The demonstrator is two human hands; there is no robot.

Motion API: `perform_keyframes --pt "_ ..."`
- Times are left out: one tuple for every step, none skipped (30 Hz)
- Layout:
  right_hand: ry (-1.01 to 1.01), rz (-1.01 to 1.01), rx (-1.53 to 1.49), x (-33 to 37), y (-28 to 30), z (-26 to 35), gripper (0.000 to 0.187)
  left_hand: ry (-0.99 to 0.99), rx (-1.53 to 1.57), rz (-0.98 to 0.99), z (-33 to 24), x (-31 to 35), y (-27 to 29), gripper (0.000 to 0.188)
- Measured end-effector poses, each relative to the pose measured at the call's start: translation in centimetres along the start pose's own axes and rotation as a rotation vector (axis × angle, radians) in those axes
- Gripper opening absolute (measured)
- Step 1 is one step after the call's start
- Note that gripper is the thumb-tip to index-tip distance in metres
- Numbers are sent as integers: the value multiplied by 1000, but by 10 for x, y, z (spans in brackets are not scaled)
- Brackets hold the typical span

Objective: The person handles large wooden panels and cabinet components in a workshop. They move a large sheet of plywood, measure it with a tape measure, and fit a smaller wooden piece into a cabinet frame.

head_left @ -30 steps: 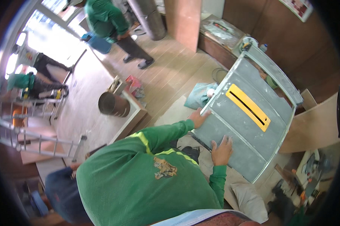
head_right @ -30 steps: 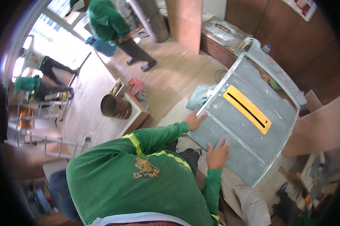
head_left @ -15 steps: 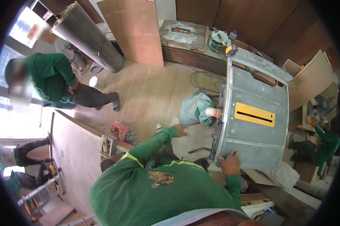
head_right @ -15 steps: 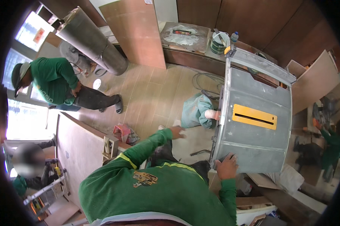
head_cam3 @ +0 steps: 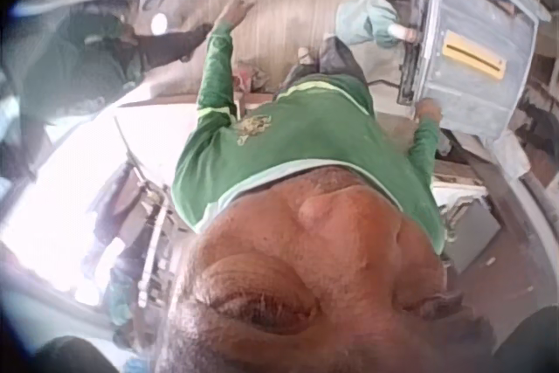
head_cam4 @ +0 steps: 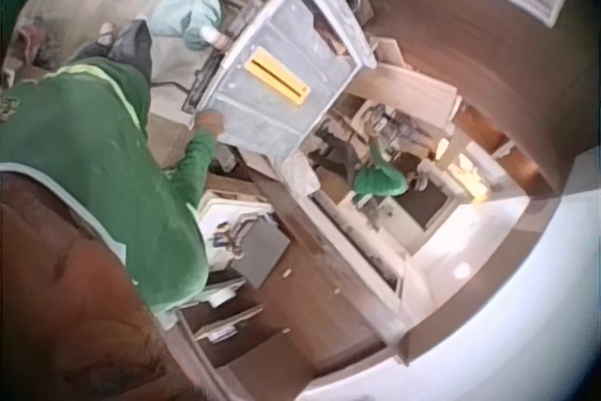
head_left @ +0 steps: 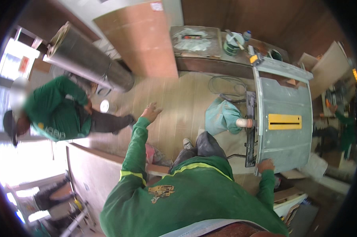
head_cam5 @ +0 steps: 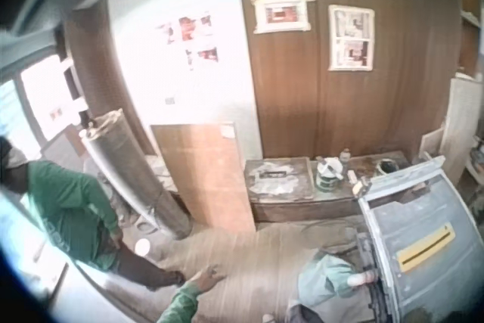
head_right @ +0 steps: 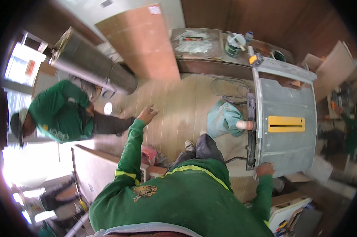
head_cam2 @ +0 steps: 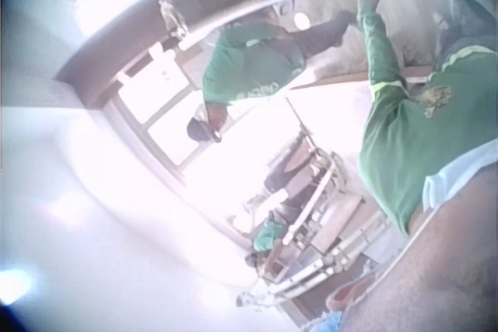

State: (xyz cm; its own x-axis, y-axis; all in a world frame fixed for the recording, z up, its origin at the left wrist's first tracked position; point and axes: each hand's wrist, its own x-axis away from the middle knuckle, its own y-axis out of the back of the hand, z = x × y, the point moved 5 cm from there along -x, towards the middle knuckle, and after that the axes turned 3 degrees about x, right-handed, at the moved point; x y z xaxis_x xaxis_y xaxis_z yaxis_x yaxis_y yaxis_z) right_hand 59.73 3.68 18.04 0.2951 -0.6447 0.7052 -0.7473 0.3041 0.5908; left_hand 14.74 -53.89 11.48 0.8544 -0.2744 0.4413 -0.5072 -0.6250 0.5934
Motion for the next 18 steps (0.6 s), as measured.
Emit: perform_keyframes --pt "44 94 -3 0 9 5 77 2 40 8 5 -13 10 75" --pt "53 110 -50 7 22 13 70 -32 32 -32 0 -25 22 73" --pt "71 120 -93 14 46 28 65 -61 27 -83 -6 -37 40 72" --pt "100 129 -132 21 71 46 60 -82 28 -120 -11 -50 60 72" --pt "140 137 -173 38 105 73 60 -103 26 -160 -15 -67 83 72" --pt "187 138 -212 48 130 97 61 -189 9 -209 -16 -87 112 72" --pt "358 20 -207 32 132 122 60 -275 -1 -260 -16 -107 140 71" --pt "510 -113 -211 19 130 142 58 -278 74 -294 -32 -130 164 71" --pt "521 -101 -289 14 144 165 59 -268 147 -320 -51 -152 190 70" --pt "530 -89 -369 6 162 187 60 -344 14 -337 -81 -171 219 68" --pt "576 -155 -357 -19 162 206 58 -425 -117 -353 -106 -193 248 66" --pt "654 -234 -346 -52 167 238 56 -502 -325 -506 -98 -215 306 63" --pt "791 -339 -266 -75 183 275 55 -568 -544 -654 -84 -221 358 60" --pt "841 -418 -190 -84 190 289 54 -547 -431 -651 -103 -244 367 59" --pt "695 -462 -292 -75 225 297 53 -528 -317 -659 -132 -259 386 57" --pt "575 -513 -394 -63 268 312 52 -593 -294 -639 -149 -267 421 59" --pt "662 -574 -392 -98 269 340 55 -557 -10 -531 -168 -296 444 62" --pt "711 -531 -434 -102 296 359 59 -526 -130 -594 -178 -304 471 64"
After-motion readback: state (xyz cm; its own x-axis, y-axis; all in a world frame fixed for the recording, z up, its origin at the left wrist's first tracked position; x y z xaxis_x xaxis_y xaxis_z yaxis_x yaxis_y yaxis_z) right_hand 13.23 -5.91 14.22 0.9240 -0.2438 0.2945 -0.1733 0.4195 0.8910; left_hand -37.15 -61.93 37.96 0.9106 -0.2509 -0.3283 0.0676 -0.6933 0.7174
